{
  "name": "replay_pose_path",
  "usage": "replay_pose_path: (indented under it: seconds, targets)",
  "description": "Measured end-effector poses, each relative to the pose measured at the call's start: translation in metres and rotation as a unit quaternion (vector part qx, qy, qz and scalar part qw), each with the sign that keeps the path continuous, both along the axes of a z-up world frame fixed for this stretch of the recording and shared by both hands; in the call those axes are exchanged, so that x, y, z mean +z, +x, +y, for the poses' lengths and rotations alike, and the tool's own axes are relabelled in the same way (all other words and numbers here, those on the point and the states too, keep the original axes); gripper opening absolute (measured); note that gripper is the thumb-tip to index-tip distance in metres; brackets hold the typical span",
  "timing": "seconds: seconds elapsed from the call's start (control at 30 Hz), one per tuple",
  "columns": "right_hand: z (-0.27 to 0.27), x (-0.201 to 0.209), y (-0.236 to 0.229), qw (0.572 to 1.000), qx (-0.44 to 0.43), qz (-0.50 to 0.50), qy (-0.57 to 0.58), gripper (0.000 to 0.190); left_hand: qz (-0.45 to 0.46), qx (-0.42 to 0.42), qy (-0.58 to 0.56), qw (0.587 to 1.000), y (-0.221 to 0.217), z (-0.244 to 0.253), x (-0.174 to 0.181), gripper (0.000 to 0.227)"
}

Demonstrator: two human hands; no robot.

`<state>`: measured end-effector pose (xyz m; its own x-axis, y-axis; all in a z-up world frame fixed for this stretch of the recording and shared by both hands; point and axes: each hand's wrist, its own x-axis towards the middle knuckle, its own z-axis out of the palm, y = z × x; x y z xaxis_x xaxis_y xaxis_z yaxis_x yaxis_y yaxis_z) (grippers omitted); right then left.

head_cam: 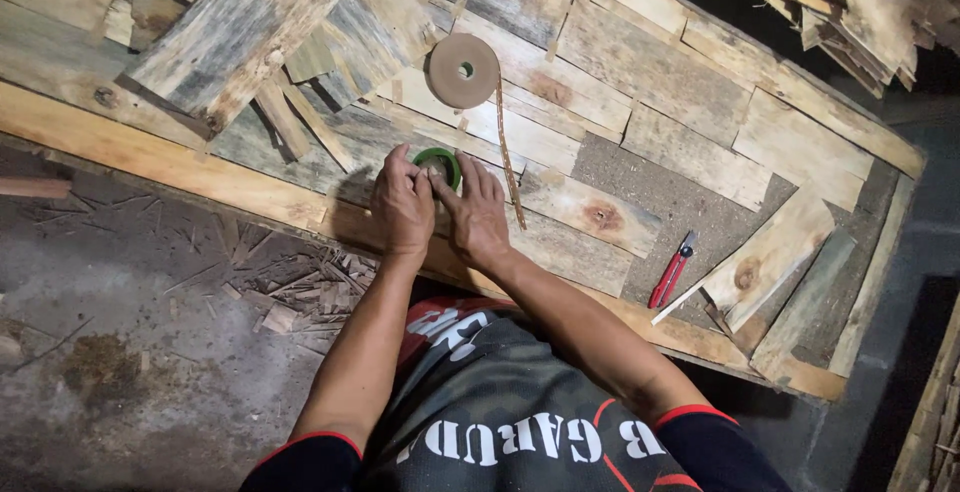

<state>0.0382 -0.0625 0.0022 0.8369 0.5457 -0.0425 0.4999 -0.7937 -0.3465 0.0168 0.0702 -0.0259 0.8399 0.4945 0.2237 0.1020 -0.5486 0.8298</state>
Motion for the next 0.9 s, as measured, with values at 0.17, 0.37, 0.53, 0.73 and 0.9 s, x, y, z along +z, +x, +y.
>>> replay_pose_path:
  seconds: [0.17,0.37,0.53,0.73,0.9]
  targets:
    - [-0.002,-0.006,-0.001,0.999,-0.006,-0.010,-0.033,0.062,-0.016,0.001,-0.023,1.000,0.004,-0.001,0.000,0.050]
    - [-0.005,0.010,0.002,0.997,-0.039,0.006,0.068,0.057,0.041,0.040,-0.201,0.978,0.001,-0.001,0.026,0.041]
    - [-0.016,0.027,0.014,0.963,-0.097,0.016,0.251,0.036,-0.033,0.003,-0.295,0.955,-0.007,-0.021,-0.008,0.024]
    - [-0.062,-0.009,0.032,0.816,-0.241,0.301,0.431,0.018,-0.033,0.020,-0.482,0.876,0.007,-0.080,-0.008,0.015]
    - [-0.115,0.013,0.050,0.747,-0.308,0.335,0.484,0.013,0.008,0.015,-0.516,0.856,0.031,-0.138,0.005,0.011]
